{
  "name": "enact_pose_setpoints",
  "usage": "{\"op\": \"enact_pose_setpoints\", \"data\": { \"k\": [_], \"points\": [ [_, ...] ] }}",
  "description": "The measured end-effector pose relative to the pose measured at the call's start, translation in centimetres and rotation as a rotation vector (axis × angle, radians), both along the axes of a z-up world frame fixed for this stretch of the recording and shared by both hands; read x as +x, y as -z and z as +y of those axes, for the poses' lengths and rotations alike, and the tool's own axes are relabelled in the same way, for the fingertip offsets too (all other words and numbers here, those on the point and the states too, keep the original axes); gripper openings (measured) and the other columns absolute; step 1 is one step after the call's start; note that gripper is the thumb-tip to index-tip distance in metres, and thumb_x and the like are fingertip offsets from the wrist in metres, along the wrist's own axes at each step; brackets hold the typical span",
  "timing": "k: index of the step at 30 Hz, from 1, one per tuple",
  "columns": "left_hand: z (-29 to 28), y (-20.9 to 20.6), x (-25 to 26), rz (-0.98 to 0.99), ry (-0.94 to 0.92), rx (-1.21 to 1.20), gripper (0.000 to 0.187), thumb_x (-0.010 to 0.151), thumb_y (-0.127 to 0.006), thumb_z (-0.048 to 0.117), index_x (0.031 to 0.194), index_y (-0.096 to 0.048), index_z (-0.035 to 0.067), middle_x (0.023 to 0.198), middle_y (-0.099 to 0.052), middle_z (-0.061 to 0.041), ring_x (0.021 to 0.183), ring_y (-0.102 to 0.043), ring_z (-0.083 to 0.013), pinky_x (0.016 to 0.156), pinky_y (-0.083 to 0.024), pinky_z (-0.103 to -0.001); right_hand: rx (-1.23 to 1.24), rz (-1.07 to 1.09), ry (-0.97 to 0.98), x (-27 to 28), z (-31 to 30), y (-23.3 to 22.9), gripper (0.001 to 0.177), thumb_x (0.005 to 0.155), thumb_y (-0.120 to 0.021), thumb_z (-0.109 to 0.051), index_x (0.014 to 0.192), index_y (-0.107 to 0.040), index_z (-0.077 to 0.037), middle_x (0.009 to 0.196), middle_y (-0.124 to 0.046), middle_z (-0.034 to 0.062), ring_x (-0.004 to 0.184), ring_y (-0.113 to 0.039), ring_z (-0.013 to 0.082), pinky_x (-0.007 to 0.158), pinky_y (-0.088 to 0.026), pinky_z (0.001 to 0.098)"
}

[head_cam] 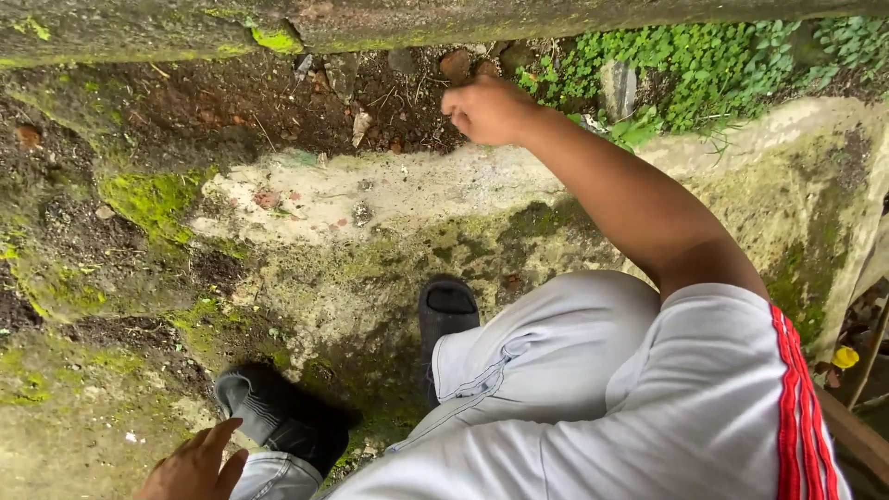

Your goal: The person is manually pulling small weeds and sprouts from a mossy concrete surface.

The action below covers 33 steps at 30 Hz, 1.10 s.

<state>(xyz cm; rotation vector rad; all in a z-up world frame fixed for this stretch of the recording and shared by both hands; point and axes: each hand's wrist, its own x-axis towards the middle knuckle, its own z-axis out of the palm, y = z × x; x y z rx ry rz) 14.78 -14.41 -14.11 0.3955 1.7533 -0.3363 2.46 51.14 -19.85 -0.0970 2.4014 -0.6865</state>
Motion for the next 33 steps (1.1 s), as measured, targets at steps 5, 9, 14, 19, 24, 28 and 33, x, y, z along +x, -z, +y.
{"op": "enact_pose_setpoints", "data": {
  "k": [5,9,14,19,24,28,33],
  "points": [
    [2.2,-1.2,-2.2,-0.051,0.126,-0.158,0.064,0.098,-0.043,0.064,0.155,-0.026,0.038,0.143,-0.061,0.008,0.128,-0.069,-0.0148,0.110,-0.063,-0.043,0.285,-0.282,-0.015,2.1,1.7,-1.2,0.022,0.098,-0.063,-0.007,0.119,-0.068,-0.014,0.106,-0.069,0.0077,0.085,-0.062,0.0201,0.078,-0.058,0.0377],
    [4.2,-1.6,-4.0,-0.091,0.091,0.001,0.060,0.099,-0.042,0.058,0.152,-0.029,0.033,0.138,-0.063,0.003,0.114,-0.077,-0.0154,0.100,-0.069,-0.042,0.468,-0.320,-0.059,4.3,2.5,-0.9,0.037,0.089,-0.056,0.013,0.121,-0.064,-0.002,0.095,-0.064,0.0146,0.082,-0.061,0.0247,0.069,-0.059,0.0360],
    [6.8,-3.3,-5.8,-0.063,0.235,-0.012,0.062,0.101,-0.037,0.058,0.155,-0.023,0.031,0.139,-0.061,0.003,0.125,-0.069,-0.0159,0.108,-0.064,-0.041,0.492,-0.239,-0.056,6.5,3.4,0.8,0.026,0.091,-0.056,0.014,0.104,-0.063,-0.006,0.091,-0.059,0.0107,0.084,-0.061,0.0233,0.067,-0.062,0.0363],
    [10.8,-5.7,-8.3,-0.021,0.222,0.018,0.063,0.102,-0.035,0.056,0.158,-0.022,0.031,0.146,-0.056,-0.002,0.137,-0.059,-0.0212,0.116,-0.054,-0.047,0.459,-0.197,0.005,5.3,2.1,-2.4,0.037,0.091,-0.046,0.014,0.113,-0.066,-0.008,0.075,-0.051,0.0048,0.066,-0.055,0.0187,0.041,-0.050,0.0316],
    [12.0,-5.1,-9.4,-0.050,0.200,0.079,0.058,0.103,-0.041,0.048,0.156,-0.029,0.028,0.141,-0.063,-0.003,0.131,-0.065,-0.0230,0.111,-0.058,-0.049,0.593,-0.239,-0.079,6.1,1.6,-0.5,0.050,0.094,-0.050,0.006,0.143,-0.047,-0.003,0.145,-0.053,0.0204,0.122,-0.063,0.0264,0.060,-0.065,0.0287],
    [13.3,-5.8,-10.1,-0.070,0.131,0.004,0.055,0.103,-0.043,0.049,0.154,-0.034,0.030,0.152,-0.054,-0.001,0.142,-0.055,-0.0237,0.118,-0.051,-0.047,0.509,-0.206,-0.014,5.3,0.8,-1.9,0.038,0.092,-0.051,0.011,0.124,-0.062,-0.007,0.126,-0.062,0.0167,0.125,-0.061,0.0334,0.064,-0.068,0.0312],
    [12.4,-5.3,-9.6,-0.027,0.198,0.041,0.057,0.101,-0.040,0.053,0.154,-0.032,0.033,0.140,-0.063,-0.002,0.134,-0.061,-0.0251,0.109,-0.056,-0.050,0.043,-0.089,0.220,2.9,0.7,-1.2,0.010,0.099,-0.061,-0.004,0.092,-0.061,-0.011,0.089,-0.067,0.0029,0.083,-0.063,0.0156,0.080,-0.058,0.0318]
  ]
}}
